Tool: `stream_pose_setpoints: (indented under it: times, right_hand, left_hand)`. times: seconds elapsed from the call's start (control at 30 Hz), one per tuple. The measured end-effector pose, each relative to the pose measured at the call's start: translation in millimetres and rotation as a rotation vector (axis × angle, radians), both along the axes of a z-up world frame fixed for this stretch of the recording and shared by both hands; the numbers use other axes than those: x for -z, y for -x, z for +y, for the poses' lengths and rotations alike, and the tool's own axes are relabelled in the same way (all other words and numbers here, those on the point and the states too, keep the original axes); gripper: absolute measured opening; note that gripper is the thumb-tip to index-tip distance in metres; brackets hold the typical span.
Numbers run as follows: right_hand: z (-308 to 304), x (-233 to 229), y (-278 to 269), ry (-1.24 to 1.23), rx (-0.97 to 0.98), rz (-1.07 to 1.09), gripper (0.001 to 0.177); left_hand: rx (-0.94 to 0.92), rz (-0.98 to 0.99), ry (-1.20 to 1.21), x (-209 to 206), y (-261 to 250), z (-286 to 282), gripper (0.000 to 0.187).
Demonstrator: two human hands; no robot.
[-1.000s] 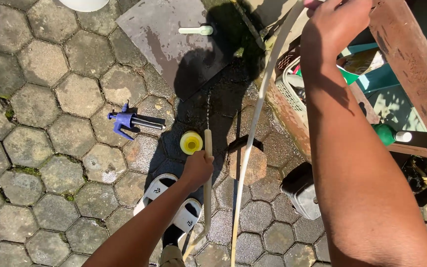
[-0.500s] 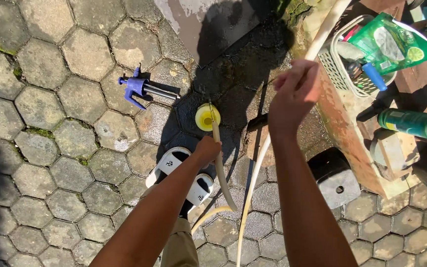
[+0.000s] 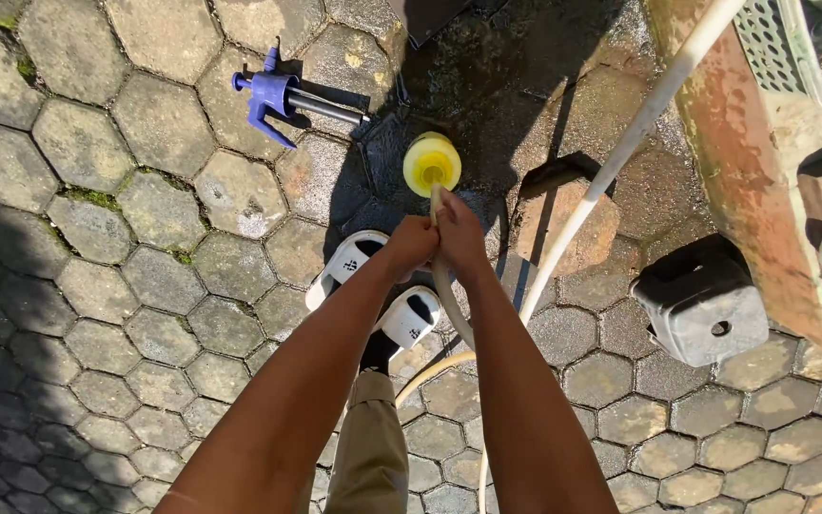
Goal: Preparing a manual pressure sprayer by unscrewing the pump assembly and checking the hose connection
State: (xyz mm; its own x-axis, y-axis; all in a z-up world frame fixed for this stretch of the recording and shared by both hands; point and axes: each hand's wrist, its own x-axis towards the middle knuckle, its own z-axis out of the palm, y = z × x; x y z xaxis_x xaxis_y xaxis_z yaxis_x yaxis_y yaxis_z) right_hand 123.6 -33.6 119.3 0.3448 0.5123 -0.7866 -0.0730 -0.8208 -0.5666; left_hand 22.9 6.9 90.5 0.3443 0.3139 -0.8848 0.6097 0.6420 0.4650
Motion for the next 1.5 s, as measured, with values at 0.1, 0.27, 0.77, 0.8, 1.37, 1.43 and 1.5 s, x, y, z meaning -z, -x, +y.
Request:
stream_pose_setpoints:
  times: [0.1,0.27,0.77,0.8,1.37,1.43,1.5]
  right_hand:
    - [3,1,-1,-0.056,0.067,0.015,0.047]
    - [-2,17,-6,0.013,0.037,0.014,0.048]
    - [-6,32,3,-0.059,0.106,0.024,0.047]
    - [-7,32,5,-0.056,0.105,0.03,0.047]
    - [36,-129,-57,-0.468,0.14,-0.739,0.035]
    - [66,-204,-97,-0.61,0.169,-0.92,0.034]
    - [90,-266,-137,-0.752,0.195,-1.1,0.034]
  left_hand:
    - [0.054,-0.065,-0.01,-12,-4,10,0.037]
    - [0.027,-0.072,0.029,7,-2,4,0.041]
    - [0.145,-0.031,-0.027,-13,-2,13,0.043]
    - [0.144,-0.025,-0.025,-19,-3,13,0.043]
    - [0.018,-0.25,-0.398,-91,-37,20,0.037]
    - [0.035,-0.291,-0.497,-105,-59,23,0.038]
    - [0.048,-0.331,-0.596,-130,-78,28,0.039]
